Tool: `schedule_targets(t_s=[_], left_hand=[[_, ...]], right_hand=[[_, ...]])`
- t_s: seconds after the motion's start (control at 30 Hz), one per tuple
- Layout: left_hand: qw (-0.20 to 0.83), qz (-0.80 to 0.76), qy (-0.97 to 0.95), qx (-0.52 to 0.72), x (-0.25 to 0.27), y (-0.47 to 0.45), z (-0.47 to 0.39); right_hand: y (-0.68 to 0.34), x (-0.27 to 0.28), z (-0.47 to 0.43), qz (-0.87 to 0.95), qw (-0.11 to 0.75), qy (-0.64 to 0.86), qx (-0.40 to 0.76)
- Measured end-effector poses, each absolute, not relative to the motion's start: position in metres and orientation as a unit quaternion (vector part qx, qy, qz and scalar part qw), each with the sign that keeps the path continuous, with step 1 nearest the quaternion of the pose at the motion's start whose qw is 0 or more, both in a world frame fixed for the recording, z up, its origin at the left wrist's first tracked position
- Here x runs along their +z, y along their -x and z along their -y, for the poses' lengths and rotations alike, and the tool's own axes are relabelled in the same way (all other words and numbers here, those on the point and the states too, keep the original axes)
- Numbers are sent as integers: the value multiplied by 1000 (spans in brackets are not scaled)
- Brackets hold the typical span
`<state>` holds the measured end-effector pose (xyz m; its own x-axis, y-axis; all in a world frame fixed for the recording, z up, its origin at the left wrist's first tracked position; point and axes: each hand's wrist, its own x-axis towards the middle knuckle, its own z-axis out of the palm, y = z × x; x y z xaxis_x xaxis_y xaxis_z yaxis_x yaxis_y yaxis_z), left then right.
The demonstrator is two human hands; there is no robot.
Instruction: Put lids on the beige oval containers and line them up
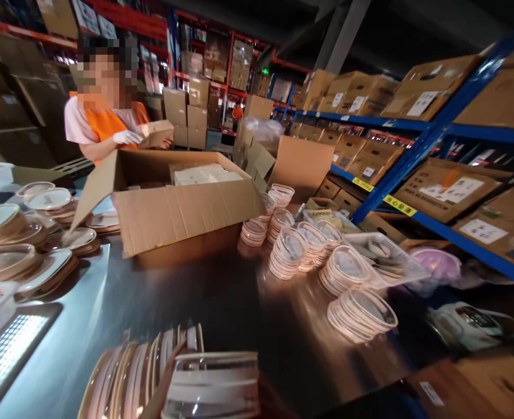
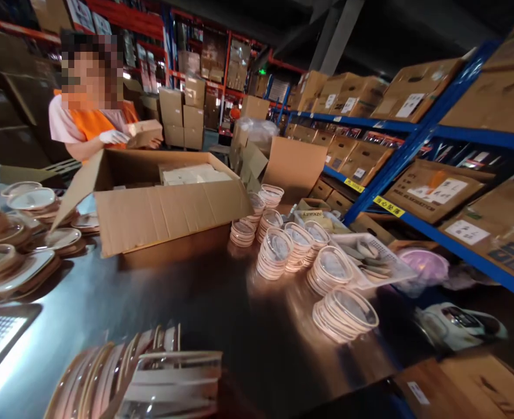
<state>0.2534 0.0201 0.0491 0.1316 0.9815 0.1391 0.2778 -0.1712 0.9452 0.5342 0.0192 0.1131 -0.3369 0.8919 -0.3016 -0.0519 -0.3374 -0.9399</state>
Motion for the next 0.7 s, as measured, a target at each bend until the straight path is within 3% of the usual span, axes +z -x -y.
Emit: schedule_targets(t_s=[0.13, 0.3, 0.4, 0.47, 0.6, 0.7], left_hand=[[327, -490, -682, 434, 23, -242, -28], [-20, -475, -803, 359, 39, -262, -45], [-150, -465, -820, 299, 63, -289, -44], [-147, -453, -828, 295, 70, -301, -42], [17, -479, -800, 362, 60, -301, -45], [148, -469, -752, 438, 46, -290, -50]], right_hand=[[-543, 107, -27, 497, 342, 536, 590], [-521, 112, -37, 746, 193, 566, 293], [-488, 104, -32, 829, 171, 504, 172], [-477, 99, -29, 858, 215, 443, 148], [-506, 99, -39, 823, 352, 436, 95], [-547, 89, -54, 853, 334, 398, 40]])
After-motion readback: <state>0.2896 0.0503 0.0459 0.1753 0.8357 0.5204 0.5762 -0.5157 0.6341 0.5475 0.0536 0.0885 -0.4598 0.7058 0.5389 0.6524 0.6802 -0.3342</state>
